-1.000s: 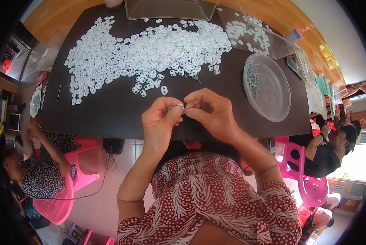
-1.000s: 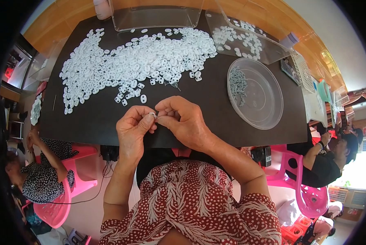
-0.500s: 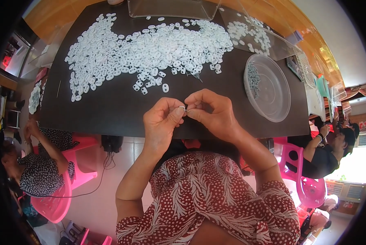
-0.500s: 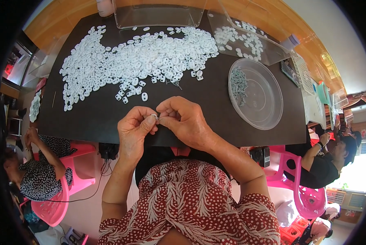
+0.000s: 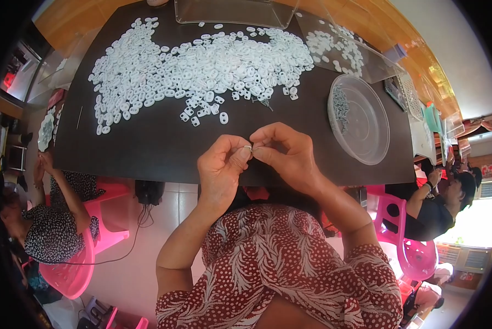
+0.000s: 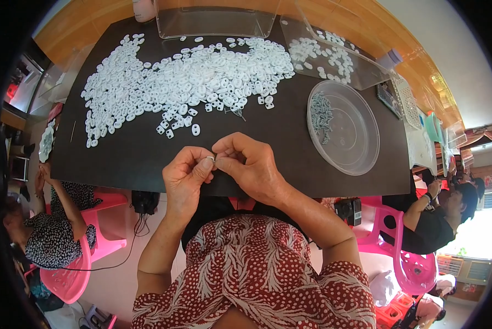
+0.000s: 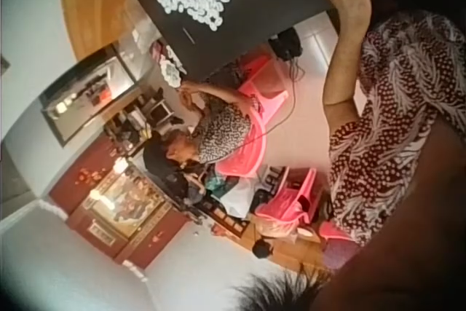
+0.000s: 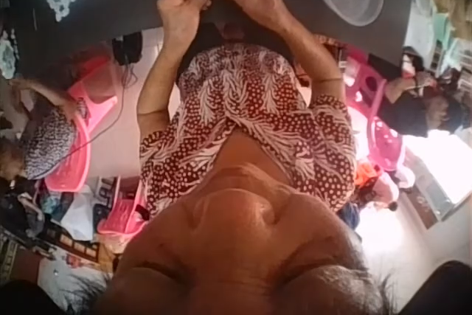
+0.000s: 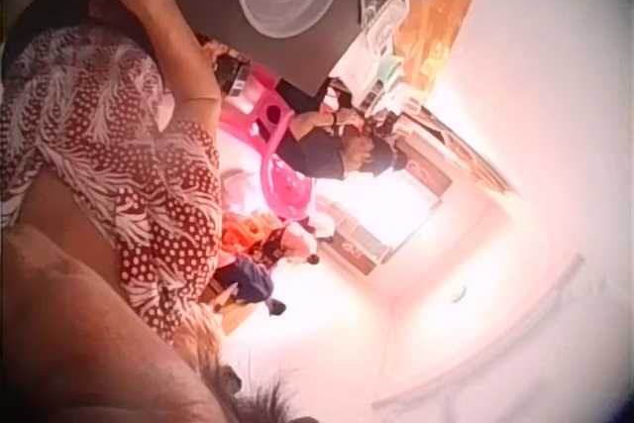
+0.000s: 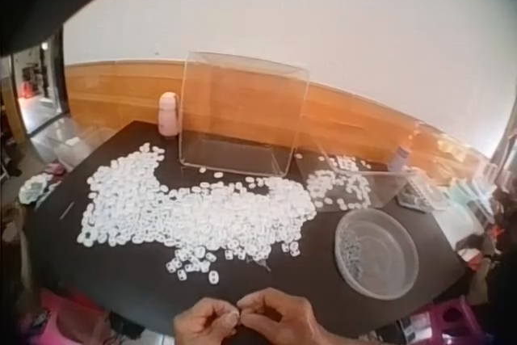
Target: Manual assembly of small white plastic components by inserting pins into a base.
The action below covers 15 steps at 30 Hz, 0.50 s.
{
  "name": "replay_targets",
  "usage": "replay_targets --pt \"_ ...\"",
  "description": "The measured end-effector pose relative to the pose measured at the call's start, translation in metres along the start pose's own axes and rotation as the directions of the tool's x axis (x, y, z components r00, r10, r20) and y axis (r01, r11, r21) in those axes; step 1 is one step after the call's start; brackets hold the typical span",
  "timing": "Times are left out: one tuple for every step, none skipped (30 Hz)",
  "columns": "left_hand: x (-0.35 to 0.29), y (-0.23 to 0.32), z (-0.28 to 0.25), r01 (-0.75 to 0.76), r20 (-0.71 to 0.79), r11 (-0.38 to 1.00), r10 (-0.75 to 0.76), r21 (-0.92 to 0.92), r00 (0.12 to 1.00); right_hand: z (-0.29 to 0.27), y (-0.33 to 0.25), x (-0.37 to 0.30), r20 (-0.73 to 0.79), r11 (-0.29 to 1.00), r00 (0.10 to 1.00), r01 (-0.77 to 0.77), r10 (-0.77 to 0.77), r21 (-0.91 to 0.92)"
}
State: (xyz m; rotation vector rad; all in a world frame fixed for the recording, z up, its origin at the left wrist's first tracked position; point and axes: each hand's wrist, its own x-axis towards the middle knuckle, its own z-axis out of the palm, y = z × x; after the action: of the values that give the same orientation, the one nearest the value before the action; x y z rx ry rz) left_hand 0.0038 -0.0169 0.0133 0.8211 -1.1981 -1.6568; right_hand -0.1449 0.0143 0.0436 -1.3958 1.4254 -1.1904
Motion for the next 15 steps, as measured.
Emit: replay_targets --pt "-0.0012 -0.0028 0.0009 -0.016 -0.016 1.000 0.015 -0.012 1.000 0.0020 0.0005 -0.0014 -0.024 1.000 1.000 -0.001 0.001 0.002" --pt "-0.0027 -0.0059 0.0023 -0.016 -0.015 1.000 0.015 -0.014 1.000 0.0037 0.0024 -0.0027 -0.025 1.000 1.000 -0.001 0.001 0.000" --pt "-0.0042 -0.0090 0.0037 -0.033 -0.033 0.999 0.033 -0.014 0.999 0.0053 0.0049 -0.0038 -0.033 0.999 0.999 0.003 -0.002 0.042" --pt "-0.0046 -0.0102 0.0049 -0.051 -0.052 0.999 0.050 -0.013 0.997 0.0059 0.0071 -0.0042 -0.040 0.996 0.999 0.008 -0.004 0.085" --pt "-0.0044 -0.0092 0.0052 -0.051 -0.052 0.999 0.050 -0.014 0.997 0.0058 0.0081 -0.0042 -0.040 0.996 0.999 0.008 -0.005 0.084" --pt "-0.0039 -0.0064 0.0057 -0.030 -0.050 0.998 0.028 -0.047 0.998 0.0057 0.0087 -0.0042 -0.055 0.995 0.999 0.002 0.003 0.104" --pt "-0.0035 -0.0046 0.0059 -0.009 -0.048 0.997 0.005 -0.080 0.999 0.0057 0.0091 -0.0040 -0.069 0.992 0.998 -0.003 0.011 0.124" --pt "-0.0033 -0.0041 0.0061 -0.010 -0.048 0.997 0.006 -0.081 0.999 0.0054 0.0085 -0.0039 -0.069 0.992 0.998 -0.002 0.010 0.123" --pt "-0.0032 -0.0039 0.0065 0.009 -0.059 0.991 -0.017 -0.130 0.998 0.0050 0.0073 -0.0040 -0.072 0.992 0.997 -0.001 0.011 0.126" --pt "-0.0032 -0.0036 0.0066 0.028 -0.072 0.983 -0.041 -0.179 0.997 0.0050 0.0065 -0.0041 -0.074 0.992 0.997 -0.001 0.011 0.130" --pt "-0.0031 -0.0049 0.0065 0.026 -0.072 0.983 -0.040 -0.179 0.997 0.0049 0.0065 -0.0043 -0.073 0.992 0.997 0.000 0.009 0.130" --pt "-0.0027 -0.0075 0.0064 0.022 -0.070 0.977 -0.038 -0.213 0.997 0.0046 0.0068 -0.0046 -0.070 0.992 0.998 0.003 0.006 0.123" --pt "-0.0030 -0.0087 0.0067 0.018 -0.068 0.969 -0.036 -0.246 0.997 0.0040 0.0071 -0.0052 -0.065 0.993 0.998 0.005 0.003 0.117" --pt "-0.0032 -0.0085 0.0071 0.017 -0.069 0.969 -0.035 -0.247 0.997 0.0032 0.0083 -0.0056 -0.064 0.993 0.998 0.005 0.002 0.117" --pt "-0.0034 -0.0081 0.0076 0.013 -0.077 0.973 -0.032 -0.231 0.997 0.0021 0.0105 -0.0061 -0.056 0.999 0.998 0.022 -0.020 0.047"
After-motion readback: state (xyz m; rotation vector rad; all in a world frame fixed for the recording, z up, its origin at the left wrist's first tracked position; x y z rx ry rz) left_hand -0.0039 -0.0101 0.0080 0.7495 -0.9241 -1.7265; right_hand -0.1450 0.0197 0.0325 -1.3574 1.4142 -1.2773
